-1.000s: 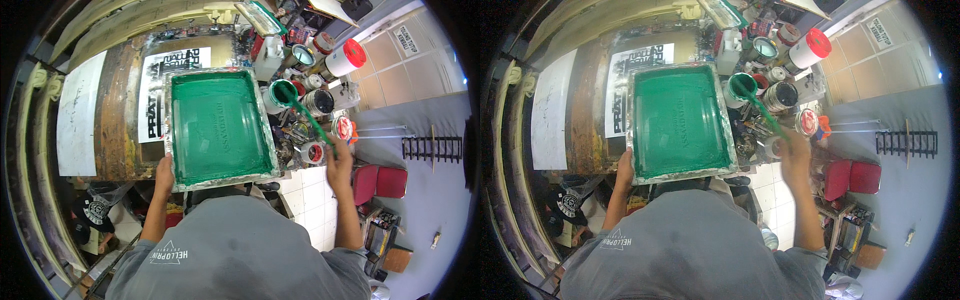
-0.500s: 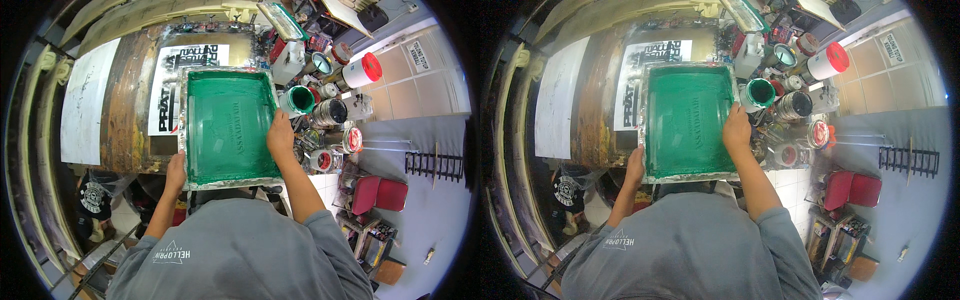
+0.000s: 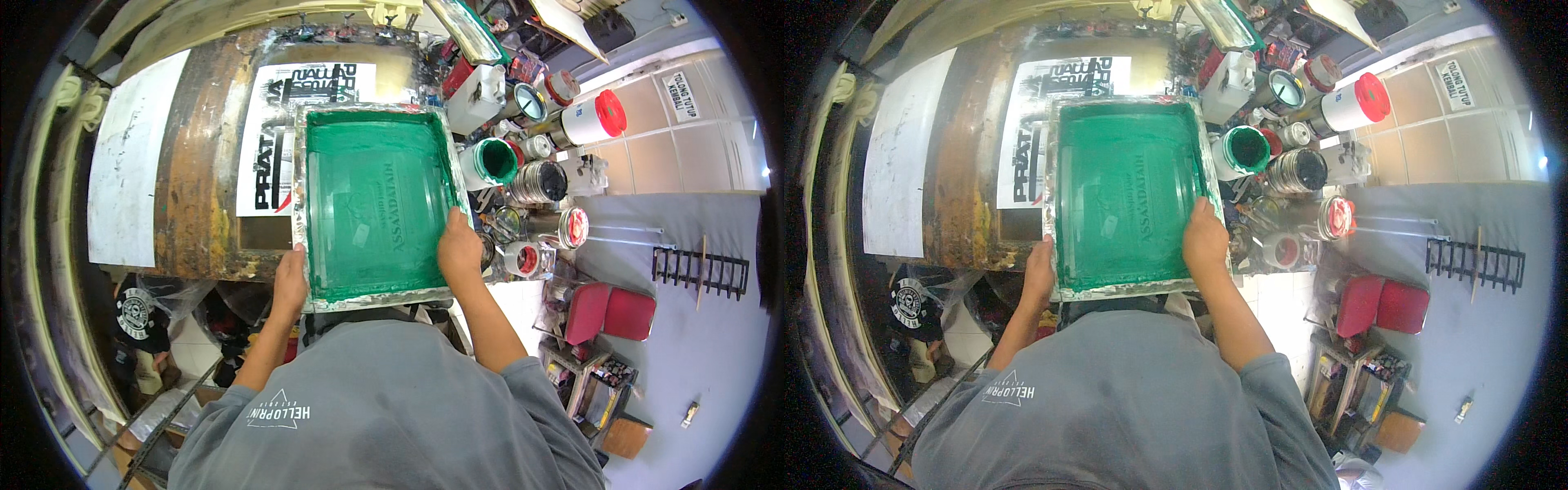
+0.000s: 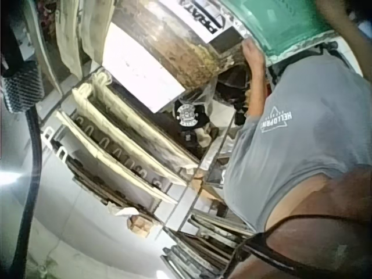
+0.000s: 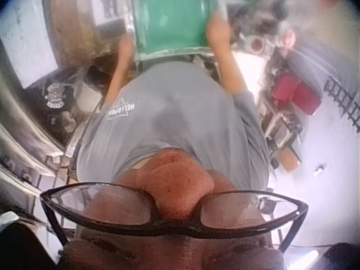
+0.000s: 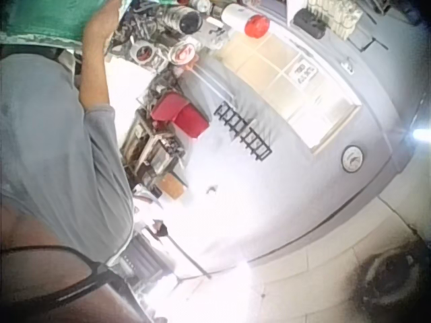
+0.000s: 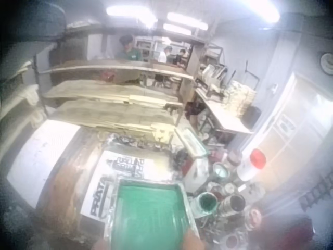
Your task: The person spreads green ink across a screen using a spatula and then uses a squeegee to press the ink through the mesh onto the material below.
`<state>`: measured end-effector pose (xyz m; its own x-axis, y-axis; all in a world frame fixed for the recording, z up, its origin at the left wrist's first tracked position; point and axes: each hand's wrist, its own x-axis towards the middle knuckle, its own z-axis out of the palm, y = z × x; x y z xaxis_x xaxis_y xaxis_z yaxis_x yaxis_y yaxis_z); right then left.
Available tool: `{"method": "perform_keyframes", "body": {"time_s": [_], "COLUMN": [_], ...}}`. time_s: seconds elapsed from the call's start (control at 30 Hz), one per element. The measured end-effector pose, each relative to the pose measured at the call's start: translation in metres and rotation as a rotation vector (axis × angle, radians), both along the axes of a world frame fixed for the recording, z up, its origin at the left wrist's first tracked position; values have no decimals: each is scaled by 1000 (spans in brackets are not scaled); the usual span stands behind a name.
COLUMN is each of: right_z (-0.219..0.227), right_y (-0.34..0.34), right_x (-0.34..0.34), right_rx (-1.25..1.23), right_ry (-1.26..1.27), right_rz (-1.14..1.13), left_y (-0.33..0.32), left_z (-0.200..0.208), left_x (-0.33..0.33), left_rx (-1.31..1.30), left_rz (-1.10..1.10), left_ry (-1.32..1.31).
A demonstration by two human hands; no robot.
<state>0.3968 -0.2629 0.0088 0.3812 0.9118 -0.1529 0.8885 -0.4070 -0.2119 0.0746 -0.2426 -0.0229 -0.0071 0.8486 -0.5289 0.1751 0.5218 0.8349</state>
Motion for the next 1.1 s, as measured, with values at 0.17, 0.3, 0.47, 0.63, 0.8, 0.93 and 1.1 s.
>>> {"method": "perform_keyframes", "body": {"time_s": [0.17,0.3,0.47,0.63,0.8,0.93,1.1], "right_z": [-20,-27,-36,-42,-58,-46,-44], "right_y": [10,28,55,78,90,101,108], "right_x": [-13,-26,-45,-78,-120,-150,-168], "right_rx": [110,116,137,180,288,212,249], "right_ry": [133,211,249,343,380,488,559], "right_rz": [-27,-51,-6,77,233,211,205], "left_y": [0,1,2,3,3,0,0], "left_z": [7,2,11,13,11,9,10], "left_x": [3,0,3,2,1,2,3], "left_rx": [29,74,66,56,76,64,71], "left_rz": [17,-24,-5,-11,-26,-12,-35], "left_ry": [-16,21,2,10,77,79,105]}}
